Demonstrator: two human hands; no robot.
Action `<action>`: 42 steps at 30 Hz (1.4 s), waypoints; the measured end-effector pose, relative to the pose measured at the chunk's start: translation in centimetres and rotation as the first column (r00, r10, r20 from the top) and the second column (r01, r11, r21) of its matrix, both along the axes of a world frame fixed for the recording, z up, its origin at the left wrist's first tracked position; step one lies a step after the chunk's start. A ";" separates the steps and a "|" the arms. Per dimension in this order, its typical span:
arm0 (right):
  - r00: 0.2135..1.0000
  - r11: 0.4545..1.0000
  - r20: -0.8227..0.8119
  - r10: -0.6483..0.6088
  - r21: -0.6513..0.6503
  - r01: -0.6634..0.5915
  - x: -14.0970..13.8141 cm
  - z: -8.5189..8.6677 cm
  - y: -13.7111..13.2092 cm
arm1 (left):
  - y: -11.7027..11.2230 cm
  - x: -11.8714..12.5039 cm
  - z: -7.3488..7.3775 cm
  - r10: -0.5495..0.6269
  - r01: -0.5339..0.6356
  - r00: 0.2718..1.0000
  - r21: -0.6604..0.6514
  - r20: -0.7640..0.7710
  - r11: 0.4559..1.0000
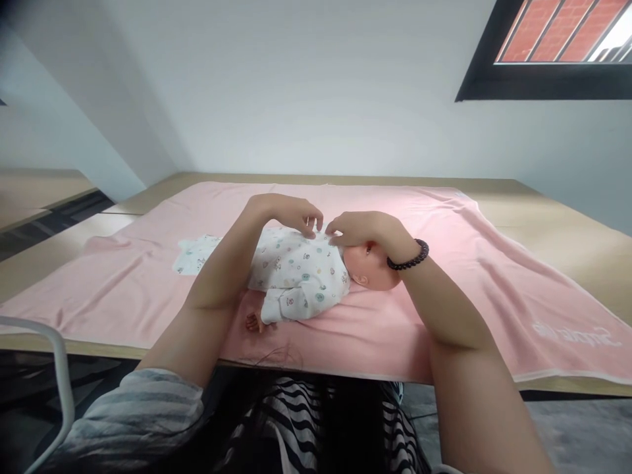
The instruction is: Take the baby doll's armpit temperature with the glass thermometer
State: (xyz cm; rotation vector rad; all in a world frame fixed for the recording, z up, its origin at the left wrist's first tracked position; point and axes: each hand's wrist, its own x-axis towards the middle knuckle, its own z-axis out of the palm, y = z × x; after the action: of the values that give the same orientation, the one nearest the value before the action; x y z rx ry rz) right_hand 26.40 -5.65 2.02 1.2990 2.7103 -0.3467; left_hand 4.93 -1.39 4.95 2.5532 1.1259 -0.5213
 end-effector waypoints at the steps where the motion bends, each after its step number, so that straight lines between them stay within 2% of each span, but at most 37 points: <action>1: 1.000 1.000 0.013 -0.014 -0.012 0.014 -0.4 -0.1 -0.3 | 0.0 0.0 0.0 0.000 0.000 1.000 -0.015 -0.006 1.000; 4: 0.993 0.996 0.089 -0.074 -0.039 0.078 -2.2 -0.4 -1.3 | 0.0 0.2 -0.1 -0.012 0.010 0.999 -0.048 -0.033 0.999; 8: 0.968 0.989 0.208 -0.143 0.064 0.132 -4.4 -0.7 -2.5 | -0.4 0.6 -0.1 -0.030 0.027 0.997 -0.040 -0.070 0.999; 11: 0.966 0.988 0.217 -0.141 0.089 0.124 -4.9 -0.7 -3.1 | -0.6 0.7 -0.1 -0.031 0.027 0.996 -0.046 -0.081 0.999; 22: 0.990 0.998 0.122 -0.066 0.031 0.062 -2.9 -0.8 -1.8 | -0.9 0.4 0.3 -0.019 0.010 0.992 -0.071 -0.121 0.997; 27: 0.997 0.999 0.065 -0.031 -0.003 0.032 -2.6 -0.3 -1.7 | -0.7 -0.1 0.6 -0.043 0.029 0.986 -0.083 -0.160 0.996; 33: 0.999 0.992 0.043 -0.014 -0.126 0.019 -2.3 0.4 -1.5 | -0.3 -0.5 0.6 -0.051 0.034 0.992 -0.139 -0.117 0.990; 37: 1.000 0.991 0.024 0.013 -0.136 -0.010 -2.1 0.1 -1.1 | 0.0 -0.7 0.6 -0.065 0.049 0.995 -0.192 -0.080 0.980; 42: 0.997 0.992 0.080 -0.008 -0.121 0.018 -2.2 -0.1 -1.2 | 0.3 -1.1 0.7 -0.070 0.059 0.996 -0.200 -0.047 0.978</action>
State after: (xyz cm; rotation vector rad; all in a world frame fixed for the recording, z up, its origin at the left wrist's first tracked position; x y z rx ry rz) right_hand 24.20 -6.83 1.97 1.2702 2.5723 -0.4444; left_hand 3.83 -1.10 5.66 2.4222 0.9582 -0.6865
